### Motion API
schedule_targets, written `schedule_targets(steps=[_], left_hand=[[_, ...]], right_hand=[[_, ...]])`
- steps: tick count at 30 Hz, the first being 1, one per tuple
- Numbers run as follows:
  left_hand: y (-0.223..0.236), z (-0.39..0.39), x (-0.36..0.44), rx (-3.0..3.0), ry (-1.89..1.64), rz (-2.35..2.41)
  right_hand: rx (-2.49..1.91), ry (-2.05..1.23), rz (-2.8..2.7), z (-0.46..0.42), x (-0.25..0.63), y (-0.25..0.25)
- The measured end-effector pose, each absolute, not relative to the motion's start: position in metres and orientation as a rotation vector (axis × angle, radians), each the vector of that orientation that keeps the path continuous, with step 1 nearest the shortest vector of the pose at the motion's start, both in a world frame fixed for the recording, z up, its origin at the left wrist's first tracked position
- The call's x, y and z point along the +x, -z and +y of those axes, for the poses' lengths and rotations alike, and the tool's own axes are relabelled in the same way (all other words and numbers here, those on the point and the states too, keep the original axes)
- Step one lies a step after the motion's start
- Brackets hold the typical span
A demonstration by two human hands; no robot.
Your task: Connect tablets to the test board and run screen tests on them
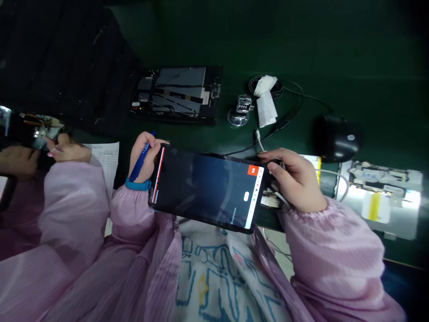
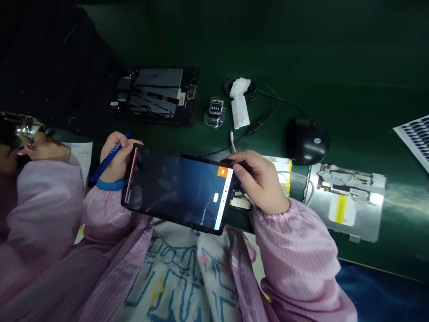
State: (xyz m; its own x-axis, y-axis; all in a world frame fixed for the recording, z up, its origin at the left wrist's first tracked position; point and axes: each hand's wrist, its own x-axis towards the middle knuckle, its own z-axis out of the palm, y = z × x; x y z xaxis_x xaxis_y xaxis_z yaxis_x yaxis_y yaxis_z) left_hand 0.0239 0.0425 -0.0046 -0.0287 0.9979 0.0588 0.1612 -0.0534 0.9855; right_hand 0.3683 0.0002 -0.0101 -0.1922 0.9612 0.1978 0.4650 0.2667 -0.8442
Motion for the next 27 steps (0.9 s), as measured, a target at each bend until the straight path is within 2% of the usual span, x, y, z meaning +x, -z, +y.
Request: schedule_targets(steps=[20,27], left_hand=[[0.010,0.043,0.023,1.380,-1.202,1.356],[0.010,0.043,0.022,1.359,-1.215,1.304]], right_hand=[[-1.306,-0.814,-1.807,-0.008,0.370,0.004],[-1.486,-0.487,-1.934,-0.068,0.358,-0.007]])
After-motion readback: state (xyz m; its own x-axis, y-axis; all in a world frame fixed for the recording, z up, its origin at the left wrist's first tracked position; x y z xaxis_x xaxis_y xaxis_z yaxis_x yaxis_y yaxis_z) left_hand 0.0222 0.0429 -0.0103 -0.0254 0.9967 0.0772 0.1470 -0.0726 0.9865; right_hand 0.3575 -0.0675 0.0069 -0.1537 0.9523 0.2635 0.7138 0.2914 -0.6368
